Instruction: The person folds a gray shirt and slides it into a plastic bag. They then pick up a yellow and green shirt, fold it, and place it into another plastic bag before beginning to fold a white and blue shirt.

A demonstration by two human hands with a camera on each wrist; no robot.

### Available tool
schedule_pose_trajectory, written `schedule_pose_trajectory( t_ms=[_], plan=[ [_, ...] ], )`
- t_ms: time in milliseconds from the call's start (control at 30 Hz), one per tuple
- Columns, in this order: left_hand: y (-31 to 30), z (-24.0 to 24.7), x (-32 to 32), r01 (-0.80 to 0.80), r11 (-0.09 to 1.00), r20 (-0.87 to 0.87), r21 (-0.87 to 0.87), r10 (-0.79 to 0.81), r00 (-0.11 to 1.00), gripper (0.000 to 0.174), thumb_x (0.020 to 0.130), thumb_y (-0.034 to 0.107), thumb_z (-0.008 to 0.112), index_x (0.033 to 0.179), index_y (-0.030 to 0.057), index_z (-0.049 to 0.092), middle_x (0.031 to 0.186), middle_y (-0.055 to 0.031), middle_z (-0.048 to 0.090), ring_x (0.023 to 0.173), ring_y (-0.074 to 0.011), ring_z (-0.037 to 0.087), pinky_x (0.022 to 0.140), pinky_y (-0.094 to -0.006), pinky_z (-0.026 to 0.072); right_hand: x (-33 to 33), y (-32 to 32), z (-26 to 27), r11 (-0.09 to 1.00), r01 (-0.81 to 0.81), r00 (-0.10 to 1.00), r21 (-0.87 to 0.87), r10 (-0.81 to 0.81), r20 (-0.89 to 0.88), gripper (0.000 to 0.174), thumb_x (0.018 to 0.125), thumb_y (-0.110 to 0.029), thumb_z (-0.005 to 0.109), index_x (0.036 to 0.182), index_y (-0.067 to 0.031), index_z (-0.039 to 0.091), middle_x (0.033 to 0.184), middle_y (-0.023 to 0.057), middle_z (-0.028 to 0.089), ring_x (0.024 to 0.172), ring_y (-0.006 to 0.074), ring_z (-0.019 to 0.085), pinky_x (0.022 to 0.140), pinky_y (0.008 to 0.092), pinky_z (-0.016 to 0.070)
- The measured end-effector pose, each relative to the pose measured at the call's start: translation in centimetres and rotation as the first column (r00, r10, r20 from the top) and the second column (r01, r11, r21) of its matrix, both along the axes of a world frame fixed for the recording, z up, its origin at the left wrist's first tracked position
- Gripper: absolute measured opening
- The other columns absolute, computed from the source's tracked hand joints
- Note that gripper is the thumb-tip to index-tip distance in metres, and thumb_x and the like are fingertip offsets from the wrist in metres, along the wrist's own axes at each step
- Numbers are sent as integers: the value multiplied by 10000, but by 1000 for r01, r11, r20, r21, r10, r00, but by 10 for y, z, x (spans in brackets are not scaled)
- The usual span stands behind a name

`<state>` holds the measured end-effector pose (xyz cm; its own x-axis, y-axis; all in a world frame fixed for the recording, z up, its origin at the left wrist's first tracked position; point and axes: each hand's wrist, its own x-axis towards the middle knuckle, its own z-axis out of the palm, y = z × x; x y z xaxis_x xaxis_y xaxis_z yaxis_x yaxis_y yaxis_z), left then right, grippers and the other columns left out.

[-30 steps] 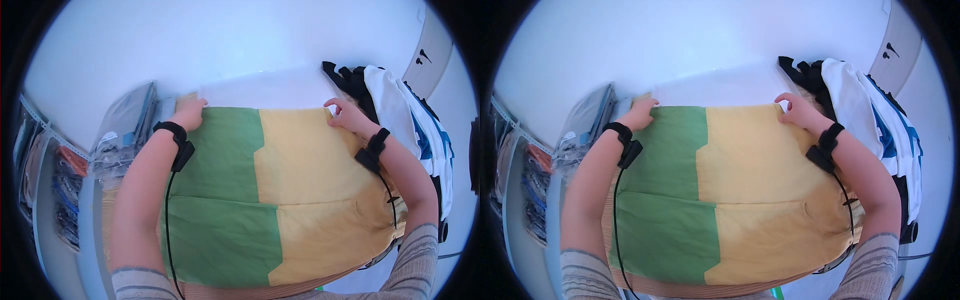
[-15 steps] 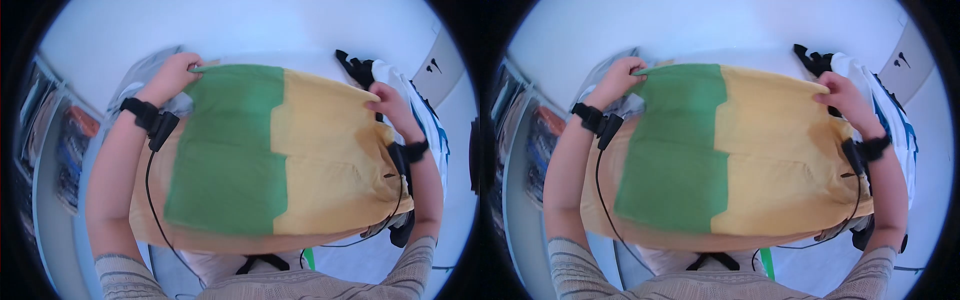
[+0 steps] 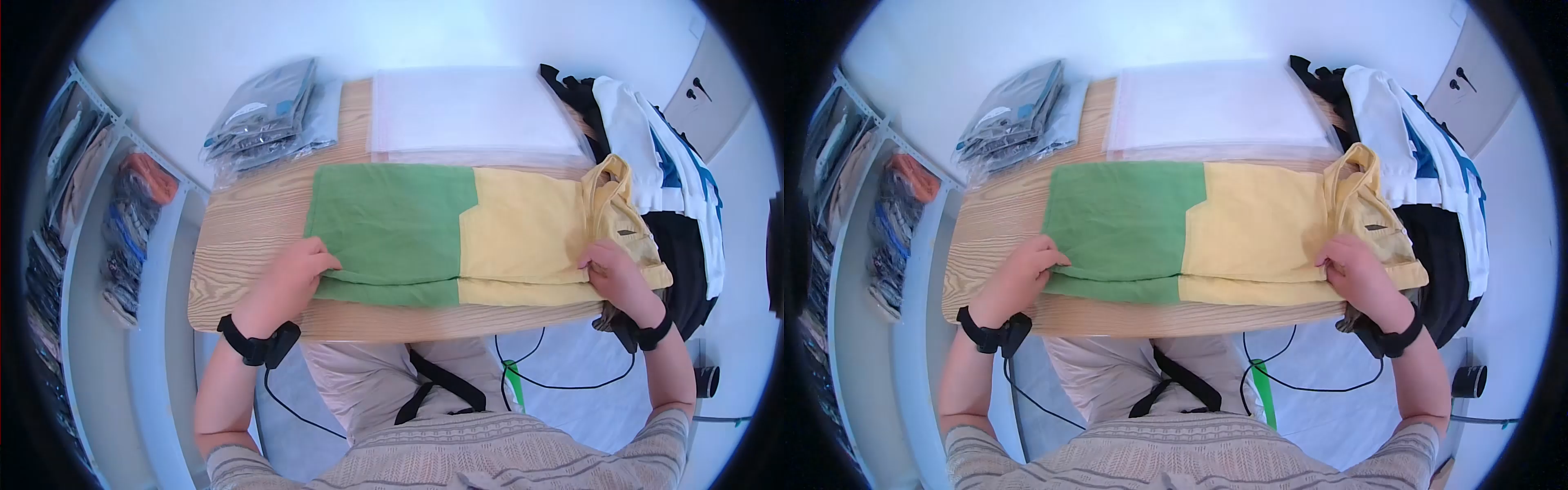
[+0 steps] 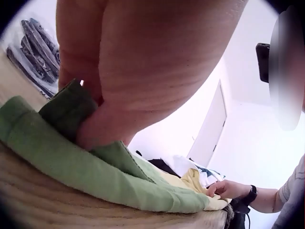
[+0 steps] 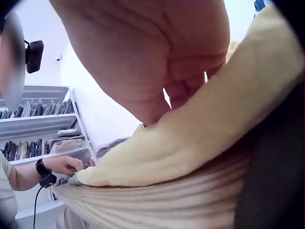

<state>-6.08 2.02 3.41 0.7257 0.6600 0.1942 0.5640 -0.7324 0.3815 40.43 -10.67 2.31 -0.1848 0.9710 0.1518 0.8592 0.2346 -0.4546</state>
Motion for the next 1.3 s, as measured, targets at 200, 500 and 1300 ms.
schedule_pose_trajectory(
  t_ms=[200, 500, 1300],
  plan=[
    [-20, 22, -12, -147, 979, -14, -144, 147, 989, 374, 683, -130, 524, 1010, 28, 616, 992, -139, 532, 964, -316, 528, 832, -376, 440, -8, -12, 8, 990, 57, 998, 126, -53, -34, 216, 697, 54, 646, 884, -44, 600, 836, 111, 559, 851, 305, 561, 763, 358, 456],
    [-33, -14, -7, -54, 976, -214, -210, 8, 977, 549, 827, 60, 602, 1356, 93, 459, 1477, -175, 317, 1369, -377, 274, 1116, -462, 244, -39, -28, -30, 985, 120, 987, 125, -104, -124, 279, 695, -31, 707, 957, -91, 630, 964, 82, 534, 945, 277, 505, 828, 361, 425],
    [-70, -76, -112, -509, 831, 122, 225, 494, 861, 457, 721, 9, 439, 1147, 28, 601, 1288, -139, 561, 1272, -334, 454, 1127, -509, 190, -40, 84, 46, 962, 256, 966, 92, -257, -5, 232, 785, -173, 678, 985, -58, 657, 978, 107, 648, 912, 299, 611, 820, 366, 492]
  ],
)
